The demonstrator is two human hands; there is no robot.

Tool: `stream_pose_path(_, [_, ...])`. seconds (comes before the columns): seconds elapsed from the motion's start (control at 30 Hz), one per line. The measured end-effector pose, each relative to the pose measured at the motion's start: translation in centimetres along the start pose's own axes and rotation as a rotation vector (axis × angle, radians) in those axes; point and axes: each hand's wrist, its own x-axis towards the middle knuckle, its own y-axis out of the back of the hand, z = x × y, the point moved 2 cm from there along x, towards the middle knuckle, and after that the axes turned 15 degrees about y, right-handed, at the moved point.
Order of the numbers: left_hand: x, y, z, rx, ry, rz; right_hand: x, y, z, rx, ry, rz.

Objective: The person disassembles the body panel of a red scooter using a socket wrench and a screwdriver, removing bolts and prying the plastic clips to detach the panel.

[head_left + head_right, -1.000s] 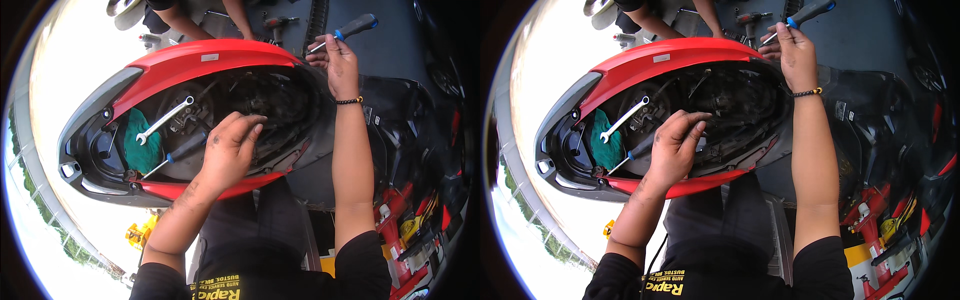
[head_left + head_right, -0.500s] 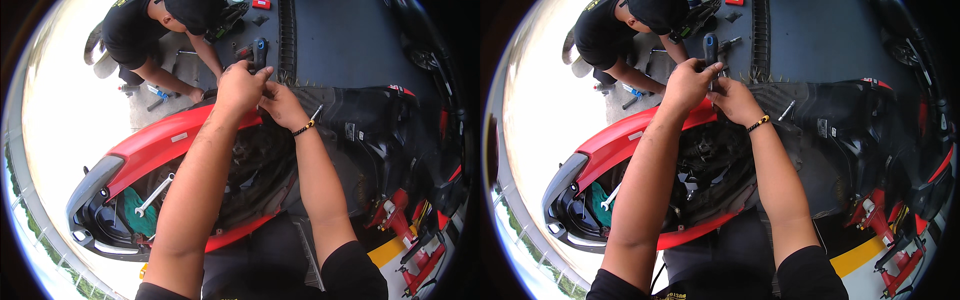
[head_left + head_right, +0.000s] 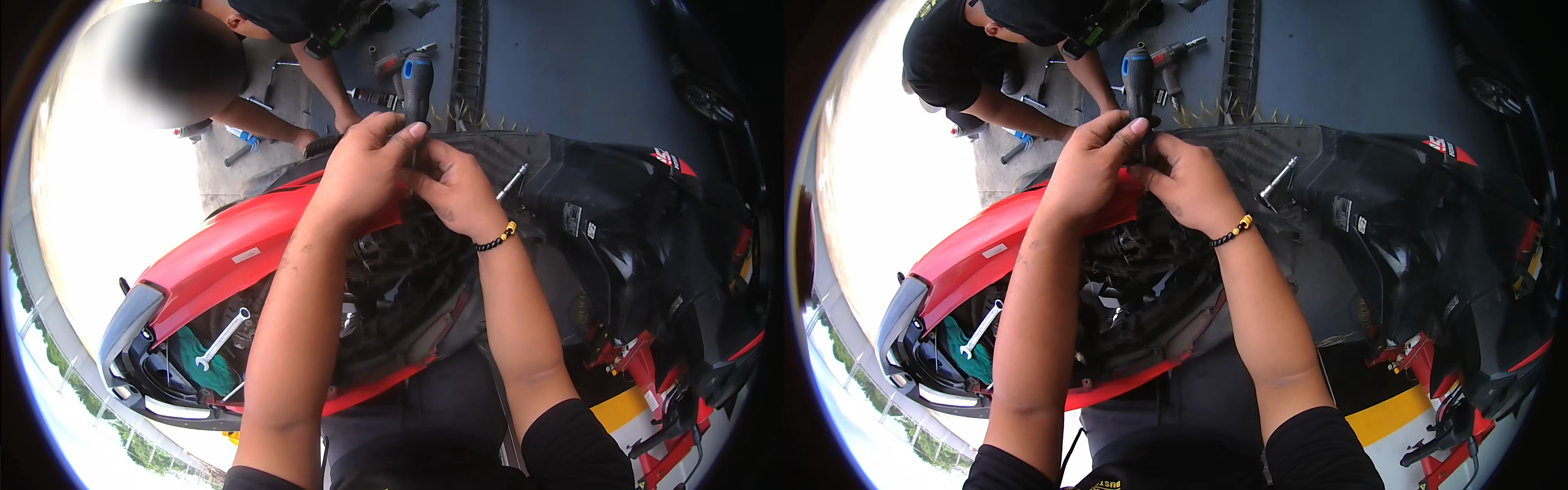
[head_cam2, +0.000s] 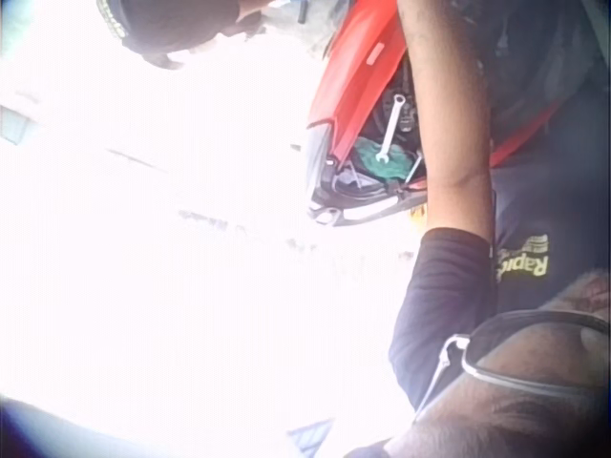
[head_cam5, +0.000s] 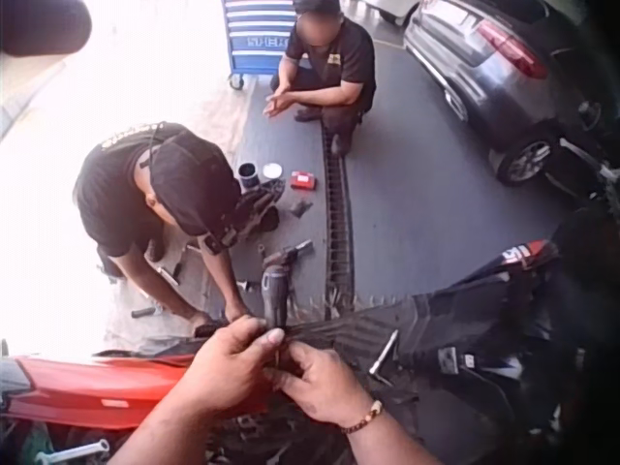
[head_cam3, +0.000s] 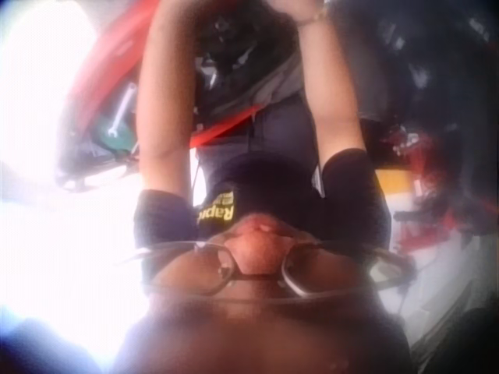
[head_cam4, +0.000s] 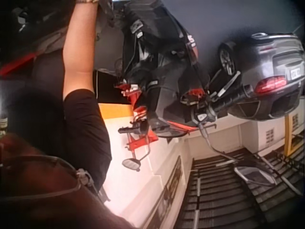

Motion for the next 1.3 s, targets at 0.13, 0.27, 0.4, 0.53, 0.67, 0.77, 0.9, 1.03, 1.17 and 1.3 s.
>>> stream_pose_path(0.13, [-0.4, 0.0, 0.2, -0.029, -0.037, -0.045, -0.3, 0.4, -0.3, -0.075, -0.052, -0.032])
stream_pose_path(0.27, [-0.6, -0.2, -0.1, -0.232, -0.044, -0.161, -0.3, 0.1, -0.8, -0.079, 0.041, 0.005])
stream_pose_path(0.4, [-0.7, -0.1, 0.4, -0.241, -0.021, -0.172, -0.2, -0.6, -0.6, -0.101, 0.199, 0.113])
stream_pose_path(0.53, [-0.5, 0.5, -0.2, -0.159, -0.022, -0.169, -0.3, 0.0, -1.1, -0.179, 0.007, -0.085])
stream_pose_path(0.67, [-1.3, -1.4, 0.3, 0.125, -0.129, 0.154, -0.7, 0.7, 0.0, -0.053, 0.079, -0.082])
stream_pose_path(0.77, [-1.6, -1.6, 0.8, 0.174, -0.123, 0.34, 0.0, 1.6, -0.5, 0.017, 0.025, -0.119])
stream_pose_path(0.9, [-2.1, -1.0, 1.0, 0.27, -0.084, 0.403, 0.2, 3.3, -3.1, 0.392, 0.237, 0.234])
stream_pose_path(1.03, [-1.3, -1.2, 0.2, 0.234, -0.255, 0.512, 4.9, -0.7, -9.2, 0.079, 0.296, 0.411])
stream_pose_path(1.17, [-2.3, -1.3, 0.6, 0.256, -0.326, 0.362, 8.5, -1.0, -7.8, -0.311, 0.13, 0.322])
stream_pose_path(1.3, [-2.4, 0.2, 0.2, 0.051, 0.015, -0.16, 9.0, 0.2, -6.3, 0.547, 0.295, -0.13])
